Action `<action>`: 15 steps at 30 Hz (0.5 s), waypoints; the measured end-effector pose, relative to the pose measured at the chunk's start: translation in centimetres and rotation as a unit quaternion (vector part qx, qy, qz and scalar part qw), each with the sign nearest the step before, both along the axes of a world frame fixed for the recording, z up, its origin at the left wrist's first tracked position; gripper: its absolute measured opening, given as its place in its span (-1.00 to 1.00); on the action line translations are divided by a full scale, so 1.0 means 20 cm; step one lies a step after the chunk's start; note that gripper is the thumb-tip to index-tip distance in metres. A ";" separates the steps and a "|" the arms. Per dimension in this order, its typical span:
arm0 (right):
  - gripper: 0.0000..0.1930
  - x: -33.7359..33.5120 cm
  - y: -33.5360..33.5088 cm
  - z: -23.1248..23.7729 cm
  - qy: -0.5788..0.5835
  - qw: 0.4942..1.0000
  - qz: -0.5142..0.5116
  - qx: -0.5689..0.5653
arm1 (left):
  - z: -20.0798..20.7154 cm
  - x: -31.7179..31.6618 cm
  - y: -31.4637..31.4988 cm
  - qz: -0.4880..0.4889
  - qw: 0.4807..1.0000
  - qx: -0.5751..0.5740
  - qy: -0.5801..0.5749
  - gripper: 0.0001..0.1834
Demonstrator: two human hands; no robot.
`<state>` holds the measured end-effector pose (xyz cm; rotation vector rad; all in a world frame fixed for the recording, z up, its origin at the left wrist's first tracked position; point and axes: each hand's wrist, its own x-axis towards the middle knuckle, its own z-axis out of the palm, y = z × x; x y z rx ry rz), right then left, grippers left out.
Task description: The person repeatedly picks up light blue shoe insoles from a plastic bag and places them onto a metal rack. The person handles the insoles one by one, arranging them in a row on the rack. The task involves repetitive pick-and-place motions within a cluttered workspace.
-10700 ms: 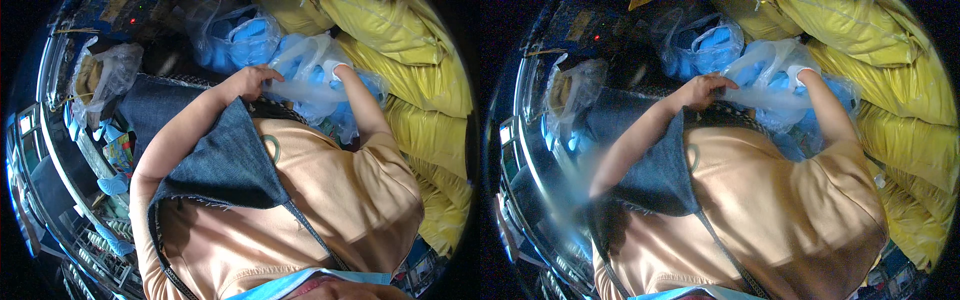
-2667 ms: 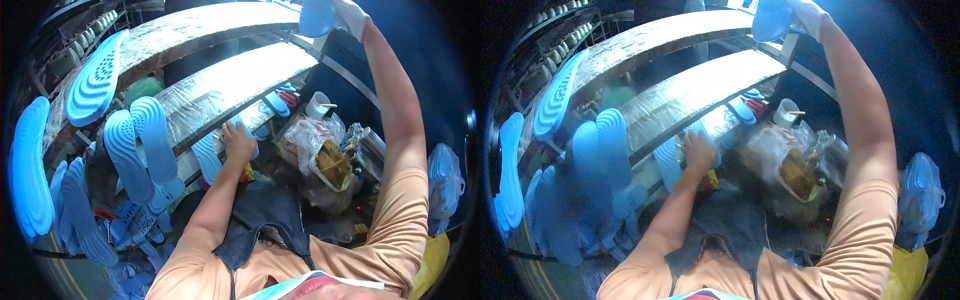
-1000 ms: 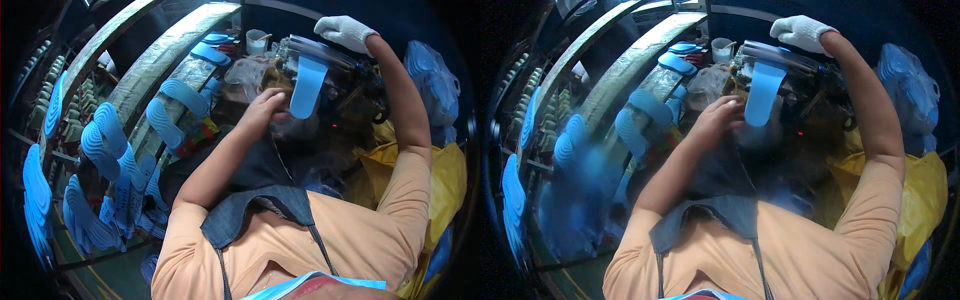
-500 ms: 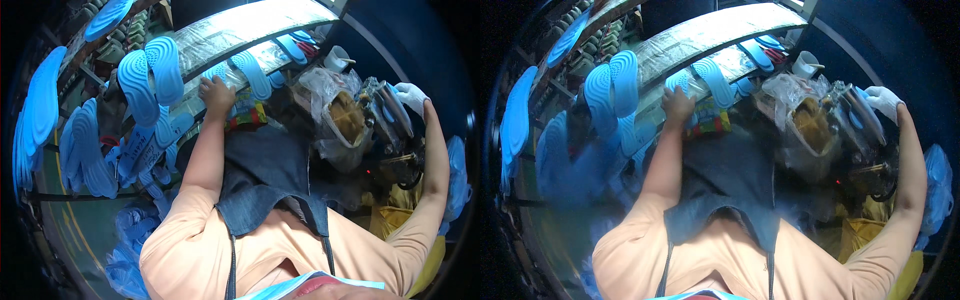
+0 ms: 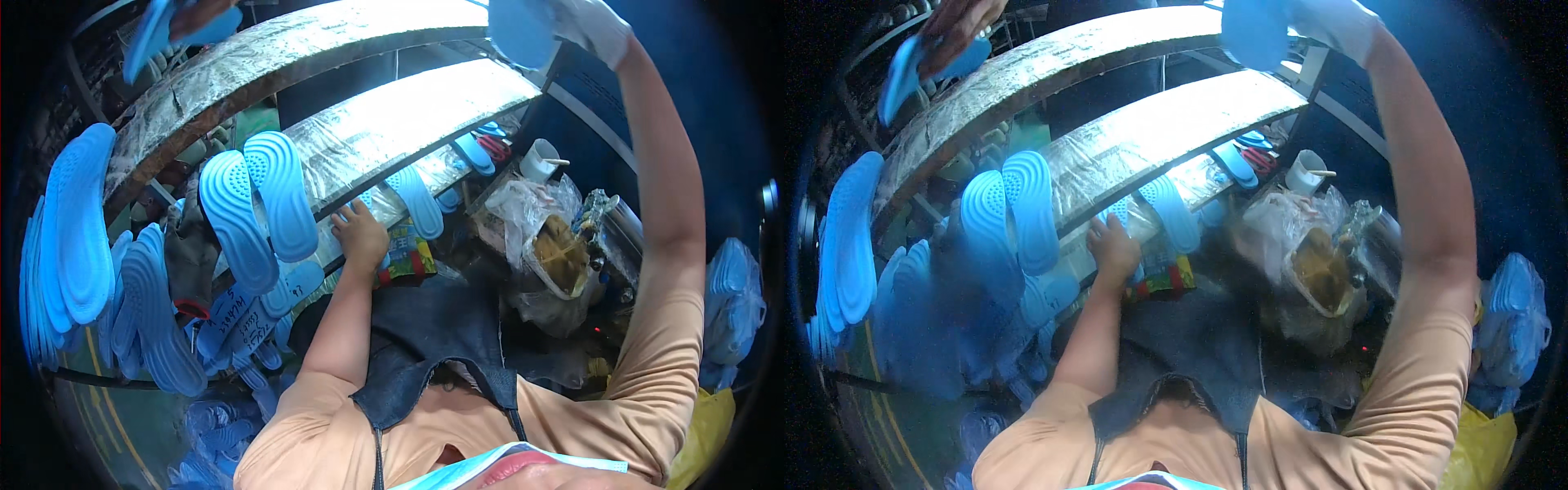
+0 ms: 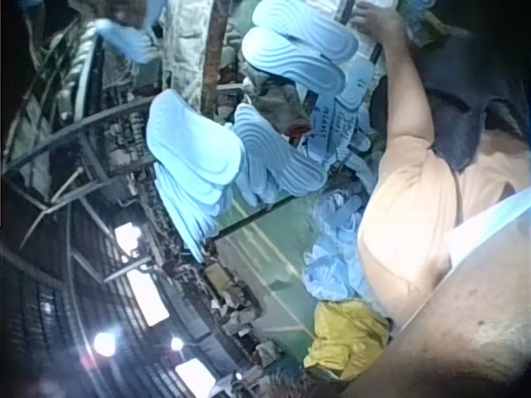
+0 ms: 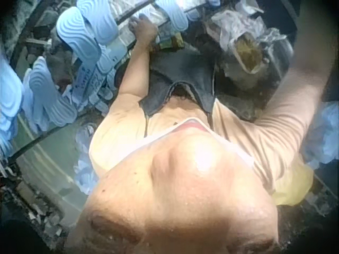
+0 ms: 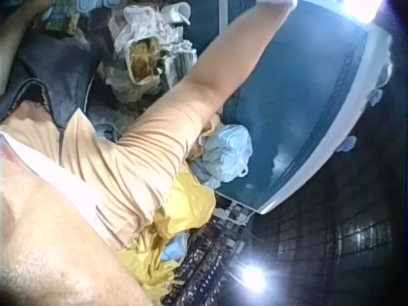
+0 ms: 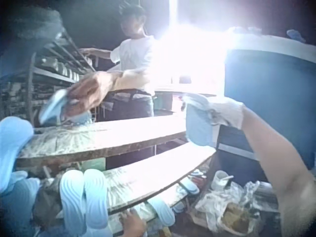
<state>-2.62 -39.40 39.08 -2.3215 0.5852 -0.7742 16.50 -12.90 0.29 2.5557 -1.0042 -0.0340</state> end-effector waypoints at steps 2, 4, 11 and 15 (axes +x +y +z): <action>-0.54 0.18 0.05 0.03 0.053 0.995 -0.034 -0.082 | 0.01 -0.02 -0.01 -0.010 1.000 -0.010 0.012 -0.24; -0.57 0.37 0.00 0.03 0.119 0.972 -0.061 -0.193 | 0.01 0.00 0.00 -0.002 1.000 -0.004 0.007 -0.26; -0.58 0.58 -0.27 0.04 0.332 0.798 -0.153 -0.480 | 0.01 -0.01 -0.01 -0.019 0.999 -0.011 0.025 -0.24; -0.42 0.36 0.10 0.06 0.280 0.854 -0.112 -0.424 | -0.03 0.01 0.00 -0.019 0.999 -0.035 0.024 -0.23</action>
